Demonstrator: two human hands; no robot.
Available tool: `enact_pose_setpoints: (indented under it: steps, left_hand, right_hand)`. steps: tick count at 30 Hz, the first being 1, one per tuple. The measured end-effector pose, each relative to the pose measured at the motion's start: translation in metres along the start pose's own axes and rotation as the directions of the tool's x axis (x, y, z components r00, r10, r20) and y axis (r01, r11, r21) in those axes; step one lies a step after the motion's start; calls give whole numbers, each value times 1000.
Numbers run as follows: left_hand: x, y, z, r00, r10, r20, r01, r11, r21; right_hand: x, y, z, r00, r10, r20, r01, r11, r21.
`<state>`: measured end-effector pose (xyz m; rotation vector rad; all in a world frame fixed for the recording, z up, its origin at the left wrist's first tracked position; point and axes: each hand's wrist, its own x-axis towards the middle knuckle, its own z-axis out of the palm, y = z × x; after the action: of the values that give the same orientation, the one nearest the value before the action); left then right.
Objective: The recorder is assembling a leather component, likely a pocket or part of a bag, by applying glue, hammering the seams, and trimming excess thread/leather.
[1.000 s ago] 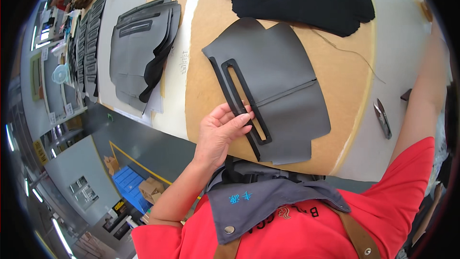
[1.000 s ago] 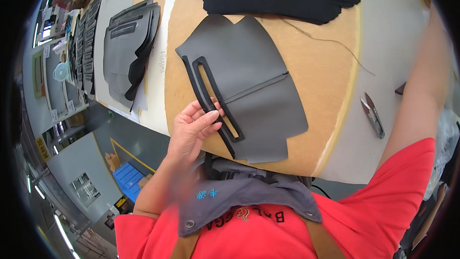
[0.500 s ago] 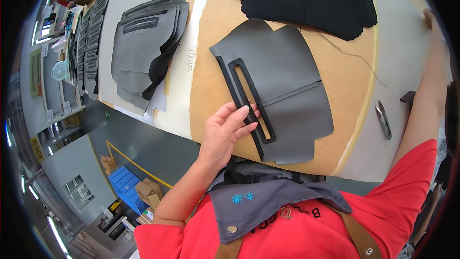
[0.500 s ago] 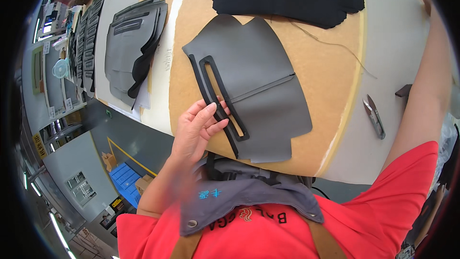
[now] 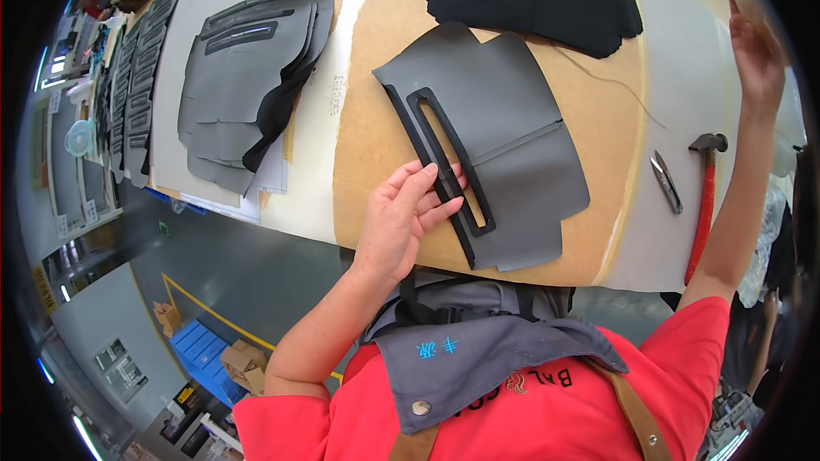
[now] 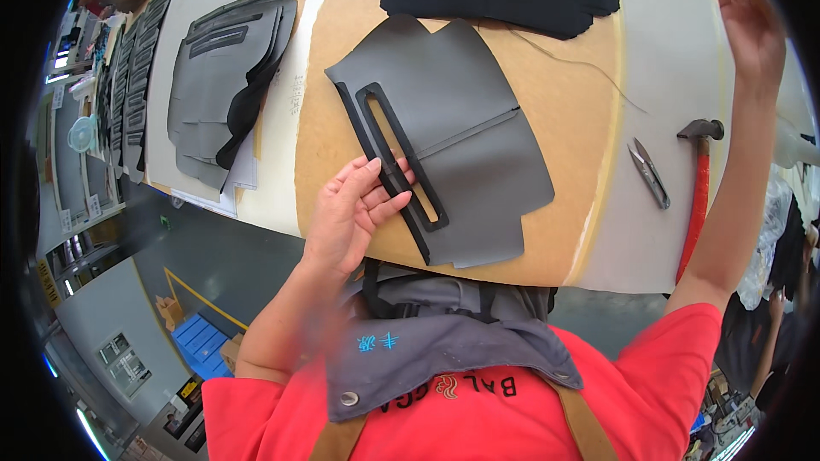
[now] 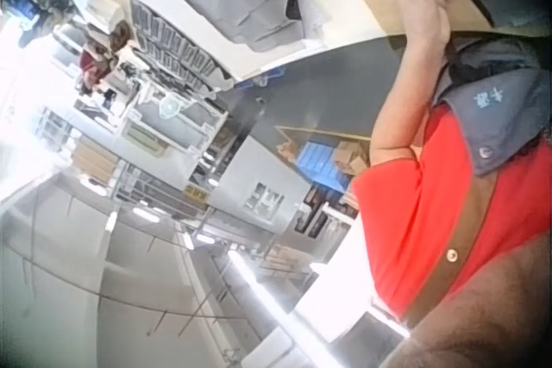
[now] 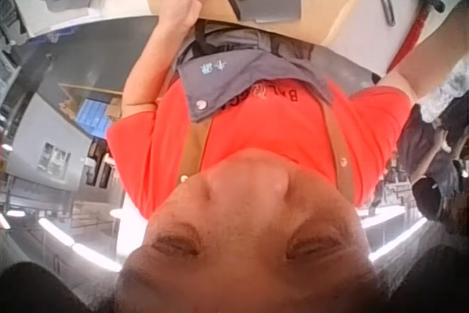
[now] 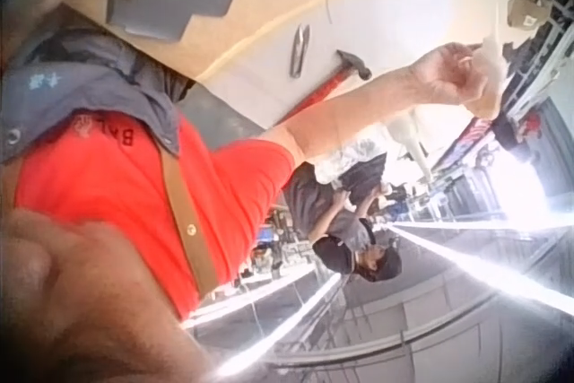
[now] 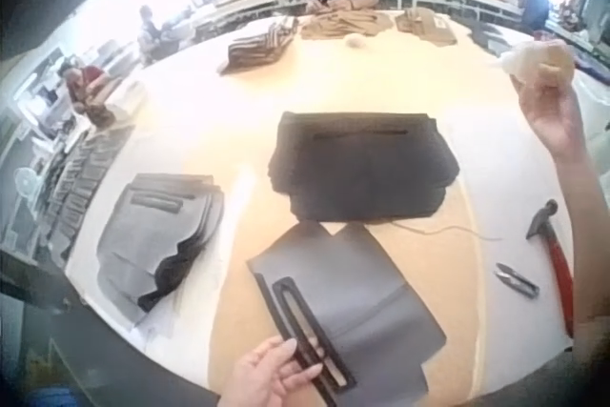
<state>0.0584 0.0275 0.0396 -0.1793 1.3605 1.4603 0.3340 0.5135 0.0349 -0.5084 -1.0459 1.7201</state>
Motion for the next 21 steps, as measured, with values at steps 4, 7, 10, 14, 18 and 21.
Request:
enact_pose_setpoints:
  steps: [4, 7, 10, 14, 18, 21]
  left_hand:
    - [3, -5, -11, 988, 13, 153, -6, 999, -42]
    - [5, -8, -13, 983, 13, 181, -6, 999, -39]
    - [4, -9, -17, 985, 25, 169, -21, 1000, -22]
    - [7, -13, -17, 978, 36, 206, -31, 999, -27]
    - [6, -12, -15, 977, 25, 211, -22, 1000, -15]
    - [5, -11, -14, 975, 21, 220, -20, 1000, -7]
  right_hand:
    - [-75, -60, 75, 994, -78, 77, 94, 968, -233]
    - [-145, -42, 119, 997, -30, 66, 40, 988, -151]
    - [-195, 1, 155, 973, 124, 197, -90, 981, -173]
    - [-239, 30, 185, 977, 161, 137, -110, 940, -322]
    - [-257, 50, 189, 971, 225, 86, -184, 923, -336]
    - [-265, 61, 184, 966, 241, 93, -189, 906, -378]
